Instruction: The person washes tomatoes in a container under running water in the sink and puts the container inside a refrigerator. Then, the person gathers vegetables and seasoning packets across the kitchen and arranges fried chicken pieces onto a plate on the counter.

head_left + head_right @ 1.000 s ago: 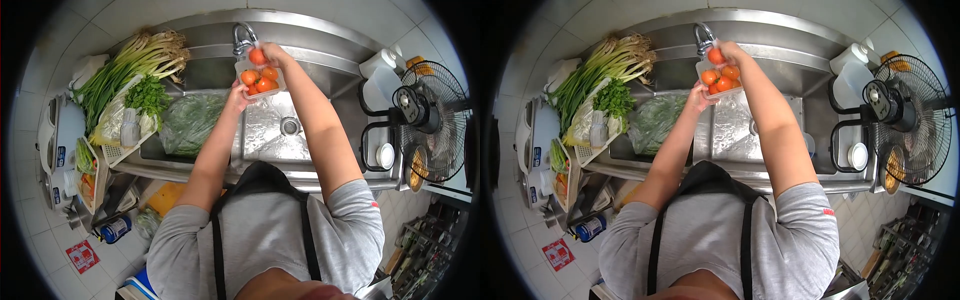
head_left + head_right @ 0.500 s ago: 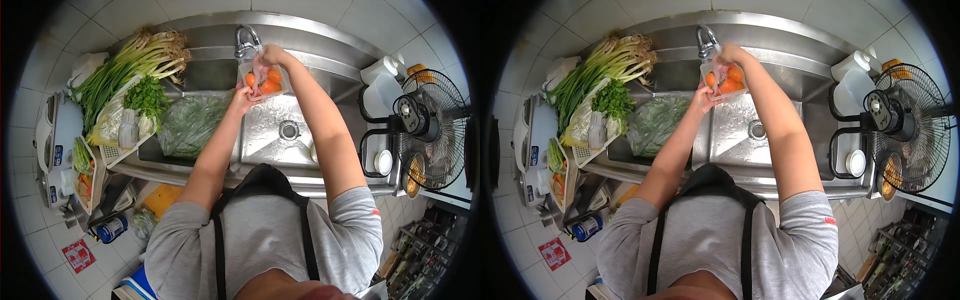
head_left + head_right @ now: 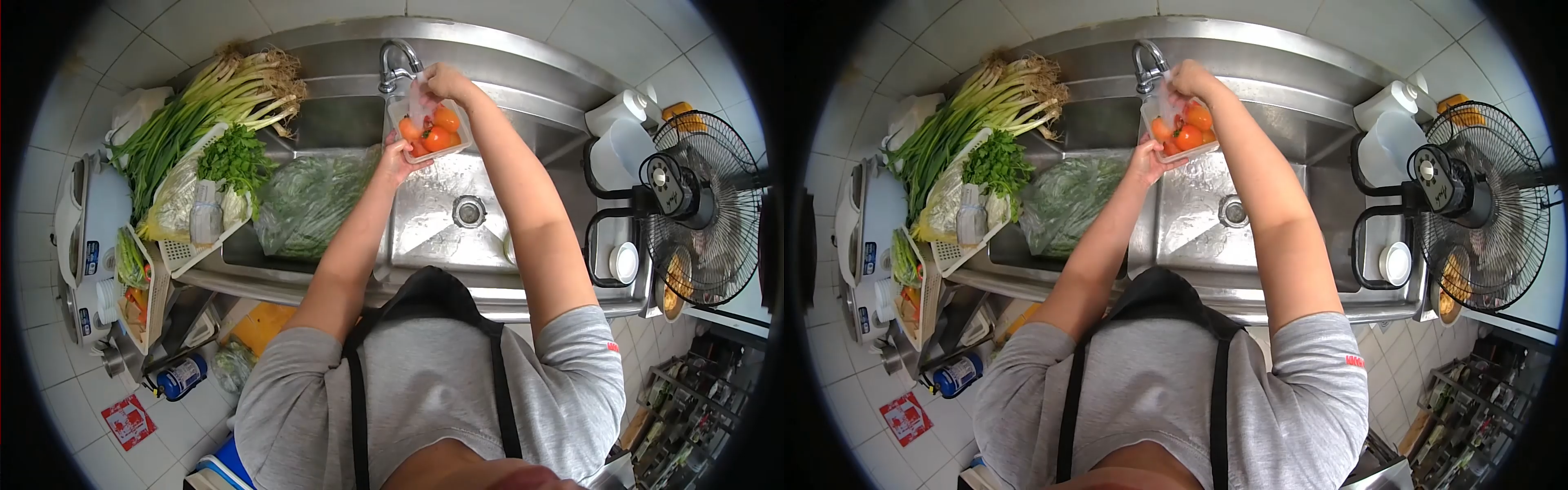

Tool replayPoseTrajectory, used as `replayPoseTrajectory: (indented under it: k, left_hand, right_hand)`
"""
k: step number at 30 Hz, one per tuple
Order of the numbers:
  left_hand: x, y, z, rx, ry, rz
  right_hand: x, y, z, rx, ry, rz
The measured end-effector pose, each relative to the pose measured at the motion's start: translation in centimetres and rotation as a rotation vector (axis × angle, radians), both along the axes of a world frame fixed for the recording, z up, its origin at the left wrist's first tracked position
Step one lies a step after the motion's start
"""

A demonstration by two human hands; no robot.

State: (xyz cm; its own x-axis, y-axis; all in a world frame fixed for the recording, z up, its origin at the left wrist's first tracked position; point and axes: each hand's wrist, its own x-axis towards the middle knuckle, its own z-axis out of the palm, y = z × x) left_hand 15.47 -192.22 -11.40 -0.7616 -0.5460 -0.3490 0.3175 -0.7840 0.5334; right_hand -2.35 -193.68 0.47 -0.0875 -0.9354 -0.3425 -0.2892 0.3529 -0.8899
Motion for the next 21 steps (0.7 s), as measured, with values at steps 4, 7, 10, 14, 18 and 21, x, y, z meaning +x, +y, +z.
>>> replayPoseTrajectory:
  k: [4,7,10,14,18,21]
  left_hand:
    - [0.3,0.2,0.0,-0.034,-0.006,0.030]
    - [0.5,0.2,0.1,-0.039,-0.002,0.038]
    - [0.9,0.2,0.1,-0.039,0.017,0.059]
    - [1.2,0.4,0.7,-0.020,0.070,0.063]
    - [1.1,0.5,1.3,-0.030,0.051,0.109]
    - [1.2,0.3,0.8,-0.012,0.120,0.076]
  right_hand:
    - [0.4,0.2,-0.3,-0.103,0.635,-0.138]
    - [1.5,1.8,-0.6,-0.061,0.678,-0.053]
    - [0.7,1.4,-1.8,-0.059,0.540,-0.091]
    - [0.3,0.9,-2.4,-0.023,0.927,0.168]
    - [3.8,3.3,0.2,0.029,1.248,0.352]
    - [3.4,2.9,-2.2,-0.091,1.257,0.240]
